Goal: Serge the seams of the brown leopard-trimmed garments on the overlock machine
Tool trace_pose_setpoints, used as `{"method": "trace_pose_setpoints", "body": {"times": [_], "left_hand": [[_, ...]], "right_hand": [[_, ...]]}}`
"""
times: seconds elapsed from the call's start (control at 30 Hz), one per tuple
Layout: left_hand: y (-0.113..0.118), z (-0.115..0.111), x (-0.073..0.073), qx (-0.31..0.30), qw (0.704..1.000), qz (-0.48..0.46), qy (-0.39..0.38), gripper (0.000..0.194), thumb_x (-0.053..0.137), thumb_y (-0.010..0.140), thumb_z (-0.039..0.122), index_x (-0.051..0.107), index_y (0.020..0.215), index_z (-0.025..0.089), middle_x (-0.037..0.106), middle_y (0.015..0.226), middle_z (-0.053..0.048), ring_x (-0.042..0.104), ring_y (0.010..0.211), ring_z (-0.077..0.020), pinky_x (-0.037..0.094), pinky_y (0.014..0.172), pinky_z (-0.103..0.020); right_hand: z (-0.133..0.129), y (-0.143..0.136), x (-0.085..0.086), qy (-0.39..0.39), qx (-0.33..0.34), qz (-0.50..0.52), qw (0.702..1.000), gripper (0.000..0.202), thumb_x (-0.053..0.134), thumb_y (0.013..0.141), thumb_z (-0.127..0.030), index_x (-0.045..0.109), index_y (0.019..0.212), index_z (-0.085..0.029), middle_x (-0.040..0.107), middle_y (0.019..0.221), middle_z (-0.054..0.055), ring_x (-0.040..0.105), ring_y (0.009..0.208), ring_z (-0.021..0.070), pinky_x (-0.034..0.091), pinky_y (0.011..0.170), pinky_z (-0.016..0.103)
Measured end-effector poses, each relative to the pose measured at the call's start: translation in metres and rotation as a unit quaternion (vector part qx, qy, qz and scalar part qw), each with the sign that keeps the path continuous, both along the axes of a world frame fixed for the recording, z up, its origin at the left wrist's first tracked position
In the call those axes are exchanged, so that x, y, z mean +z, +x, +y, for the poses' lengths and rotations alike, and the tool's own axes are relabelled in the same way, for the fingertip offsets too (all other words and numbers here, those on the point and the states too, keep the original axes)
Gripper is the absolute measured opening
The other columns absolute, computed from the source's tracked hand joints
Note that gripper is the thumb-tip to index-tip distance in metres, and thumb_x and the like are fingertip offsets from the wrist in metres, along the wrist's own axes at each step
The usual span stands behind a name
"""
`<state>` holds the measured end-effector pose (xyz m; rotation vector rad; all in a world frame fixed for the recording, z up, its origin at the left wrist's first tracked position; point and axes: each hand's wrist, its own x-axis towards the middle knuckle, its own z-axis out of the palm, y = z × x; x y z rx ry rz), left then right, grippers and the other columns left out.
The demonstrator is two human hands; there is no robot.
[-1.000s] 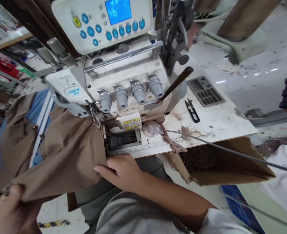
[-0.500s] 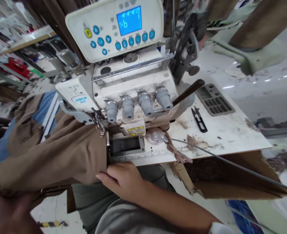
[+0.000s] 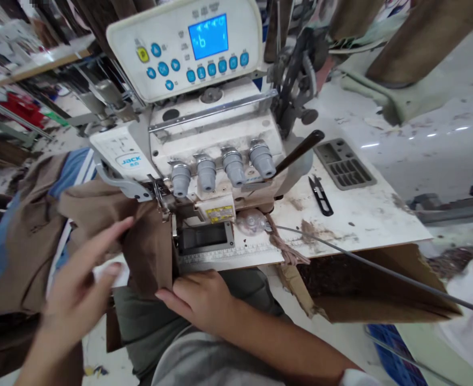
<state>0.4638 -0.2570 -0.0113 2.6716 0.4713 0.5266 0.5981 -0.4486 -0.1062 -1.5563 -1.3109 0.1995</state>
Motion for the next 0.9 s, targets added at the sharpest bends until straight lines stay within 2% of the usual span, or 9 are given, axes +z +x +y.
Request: {"method": "trace_pose_setpoints", "body": {"times": [0.1,0.23,0.37,0.47,0.53,0.63,0.7,0.8,0.9], "left_hand": [[0.036,-0.005,-0.009,-0.032,0.999,0.023,0.032,0.057,0.059,0.102,0.036,0.048,0.157,0.031,0.051,0.161,-0.006,0.042,0.153,-0.0309,0.035,0.127,-0.054],[0.062,0.02,-0.004,0.008,0.999,0.025,0.02,0.047,0.06,0.101,0.043,0.062,0.145,0.026,0.06,0.152,-0.009,0.049,0.147,-0.0322,0.037,0.125,-0.056],[0.086,0.046,0.002,-0.003,0.999,0.032,0.012,0.037,0.057,0.102,0.043,0.072,0.128,0.022,0.069,0.138,-0.009,0.061,0.133,-0.0296,0.043,0.12,-0.05],[0.105,0.063,-0.001,0.002,1.0,-0.012,-0.016,0.033,0.058,0.101,0.041,0.075,0.122,0.022,0.074,0.128,-0.007,0.065,0.125,-0.0271,0.048,0.114,-0.044],[0.11,0.067,-0.003,0.043,0.995,-0.086,-0.017,0.031,0.057,0.101,0.036,0.076,0.121,0.021,0.076,0.124,-0.007,0.067,0.12,-0.0253,0.05,0.111,-0.041],[0.097,0.049,-0.001,0.103,0.977,-0.18,0.041,0.029,0.058,0.101,0.028,0.073,0.125,0.021,0.075,0.127,-0.006,0.067,0.123,-0.0233,0.049,0.111,-0.038],[0.075,0.021,0.003,0.089,0.976,-0.192,0.048,0.027,0.061,0.101,0.024,0.073,0.124,0.022,0.075,0.127,-0.006,0.068,0.121,-0.0217,0.051,0.109,-0.037],[0.043,-0.024,0.002,0.018,0.992,-0.125,0.023,0.026,0.064,0.099,0.02,0.073,0.123,0.024,0.077,0.125,-0.004,0.069,0.123,-0.0211,0.049,0.115,-0.04],[0.031,-0.044,-0.007,0.012,0.996,-0.065,0.053,0.031,0.067,0.098,0.022,0.071,0.128,0.026,0.073,0.135,-0.003,0.061,0.137,-0.0246,0.038,0.124,-0.049]], "right_hand": [[-0.001,0.001,0.001,-0.025,-0.002,0.054,0.998,0.059,0.046,0.112,-0.048,0.053,0.061,-0.02,0.056,0.053,-0.003,0.048,0.049,0.0102,0.032,0.053,0.026],[0.002,0.005,0.006,-0.054,-0.002,0.133,0.99,0.061,0.05,0.109,-0.052,0.043,0.057,-0.02,0.045,0.051,-0.005,0.038,0.048,0.0091,0.028,0.051,0.025],[0.01,0.013,0.014,-0.049,-0.002,0.15,0.987,0.061,0.051,0.108,-0.051,0.036,0.057,-0.02,0.035,0.052,-0.006,0.035,0.049,0.0087,0.025,0.051,0.025],[0.018,0.021,0.022,-0.034,-0.015,0.159,0.987,0.059,0.055,0.106,-0.046,0.033,0.058,-0.02,0.031,0.052,-0.007,0.035,0.05,0.0088,0.025,0.051,0.025],[0.023,0.025,0.027,-0.024,-0.015,0.175,0.984,0.057,0.057,0.105,-0.043,0.034,0.058,-0.02,0.032,0.053,-0.007,0.036,0.051,0.0089,0.026,0.052,0.025],[0.027,0.029,0.032,-0.023,-0.014,0.19,0.981,0.056,0.057,0.104,-0.043,0.033,0.059,-0.021,0.028,0.055,-0.007,0.034,0.053,0.0093,0.027,0.053,0.025],[0.027,0.029,0.033,-0.024,-0.018,0.188,0.982,0.056,0.057,0.104,-0.043,0.031,0.059,-0.021,0.025,0.057,-0.007,0.032,0.053,0.0094,0.027,0.053,0.025],[0.022,0.026,0.03,-0.024,-0.014,0.197,0.98,0.054,0.057,0.104,-0.041,0.034,0.059,-0.021,0.031,0.055,-0.007,0.036,0.051,0.0092,0.029,0.051,0.024],[0.019,0.022,0.027,-0.032,0.003,0.251,0.967,0.051,0.057,0.105,-0.043,0.044,0.061,-0.021,0.049,0.053,-0.005,0.052,0.05,0.0111,0.038,0.049,0.021]]}}
